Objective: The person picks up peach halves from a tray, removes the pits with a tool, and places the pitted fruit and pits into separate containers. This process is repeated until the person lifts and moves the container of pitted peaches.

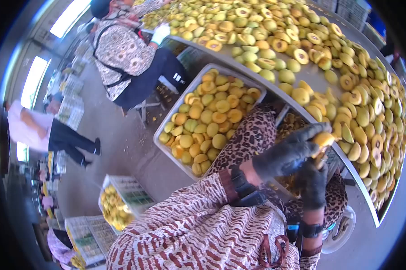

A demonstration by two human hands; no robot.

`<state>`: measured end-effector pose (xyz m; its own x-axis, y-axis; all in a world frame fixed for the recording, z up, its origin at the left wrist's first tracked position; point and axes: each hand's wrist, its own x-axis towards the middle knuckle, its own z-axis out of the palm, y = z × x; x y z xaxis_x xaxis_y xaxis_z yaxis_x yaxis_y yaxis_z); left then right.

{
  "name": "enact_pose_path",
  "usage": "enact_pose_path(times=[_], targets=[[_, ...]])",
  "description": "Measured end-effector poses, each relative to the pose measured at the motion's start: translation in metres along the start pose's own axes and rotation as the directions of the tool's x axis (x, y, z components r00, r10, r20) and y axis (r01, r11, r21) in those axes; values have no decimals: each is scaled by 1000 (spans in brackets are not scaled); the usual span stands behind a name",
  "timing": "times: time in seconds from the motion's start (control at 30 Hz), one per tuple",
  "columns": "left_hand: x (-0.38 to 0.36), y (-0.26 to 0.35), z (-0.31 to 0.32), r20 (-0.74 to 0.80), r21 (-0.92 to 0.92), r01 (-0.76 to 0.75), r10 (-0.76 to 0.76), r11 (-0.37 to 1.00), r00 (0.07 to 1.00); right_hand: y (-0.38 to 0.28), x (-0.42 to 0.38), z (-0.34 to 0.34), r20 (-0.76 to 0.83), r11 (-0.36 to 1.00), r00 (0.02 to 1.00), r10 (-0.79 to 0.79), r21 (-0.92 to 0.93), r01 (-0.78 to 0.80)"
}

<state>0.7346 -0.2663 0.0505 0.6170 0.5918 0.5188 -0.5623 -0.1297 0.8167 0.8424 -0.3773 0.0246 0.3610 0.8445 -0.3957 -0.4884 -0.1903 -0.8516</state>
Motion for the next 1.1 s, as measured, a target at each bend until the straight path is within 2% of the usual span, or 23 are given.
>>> enact_pose_path(times=[0.03,0.07,0.1,0.13,0.17,0.2,0.23,0.27,0.3,0.37,0.4,0.43,0.47,0.53,0.6,0.67,0.7,0.8,0.83,0.87,0.93,1.0,1.1], targets=[[0,6,4,67,-467,253,-252,847,965,-6,-3,0,-12,999,999,-47,-3,47],[0,8,1,62,-475,243,-243,846,968,-20,-8,6,-11,999,999,-44,-12,44],[-2,11,-3,60,-483,240,-242,842,968,-36,-14,16,-14,985,1000,3,-172,-5],[-4,14,-8,-15,-360,186,-205,914,979,-47,-20,25,-24,943,998,51,-328,-56],[-6,9,-14,-43,-603,228,-316,765,948,-52,-26,37,-28,939,998,56,-339,-62],[-7,3,-19,-69,-804,201,-423,560,903,-54,-33,51,-108,942,991,-75,-334,35],[-15,-12,-22,-81,-809,190,-426,556,901,-52,-32,49,-94,924,982,-163,-363,119],[-19,-20,-23,-295,-305,65,-159,950,942,-49,-32,46,-80,898,965,-250,-392,200],[-23,-28,-25,-301,332,-75,181,940,936,-44,-27,42,-79,897,966,-247,-397,197],[-28,-31,-29,-237,582,-44,221,812,946,-33,-23,40,14,848,966,-258,-475,234],[-20,-14,-21,-298,-217,88,-152,972,942,-35,-22,46,-44,860,994,-100,-506,65],[-14,-6,-17,-63,-866,169,-438,471,897,-33,-22,48,-49,857,994,-97,-512,58],[-17,-12,-19,-65,-870,163,-437,465,897,-28,-20,50,-22,833,986,-165,-538,128],[-30,-42,-27,-186,-645,183,-385,742,904,-25,-18,47,97,733,947,-308,-610,301],[-25,-24,-26,-259,-762,87,-426,642,867,-19,-16,48,72,755,955,-289,-595,274],[-27,-46,-30,-296,-753,106,-478,650,827,-8,-12,45,78,719,953,-293,-639,274],[-27,-40,-31,-254,-776,133,-497,617,830,-2,-6,42,101,651,946,-309,-703,287],[-26,-35,-37,-120,-820,235,-558,521,821,7,-3,41,106,689,935,-337,-649,322],[-26,-29,-37,-98,-818,212,-493,535,864,7,-4,39,117,682,930,-349,-648,337],[-27,-27,-37,-121,-804,228,-527,549,841,6,-2,32,96,676,927,-362,-658,332],[-29,-28,-37,-148,-786,251,-566,565,811,9,1,29,203,525,902,-381,-756,392],[-30,-36,-39,-247,-682,256,-545,685,801,9,-1,31,173,573,917,-359,-735,363],[-33,-42,-37,-287,-598,300,-548,743,785,-4,-6,43,137,601,915,-379,-716,355]])
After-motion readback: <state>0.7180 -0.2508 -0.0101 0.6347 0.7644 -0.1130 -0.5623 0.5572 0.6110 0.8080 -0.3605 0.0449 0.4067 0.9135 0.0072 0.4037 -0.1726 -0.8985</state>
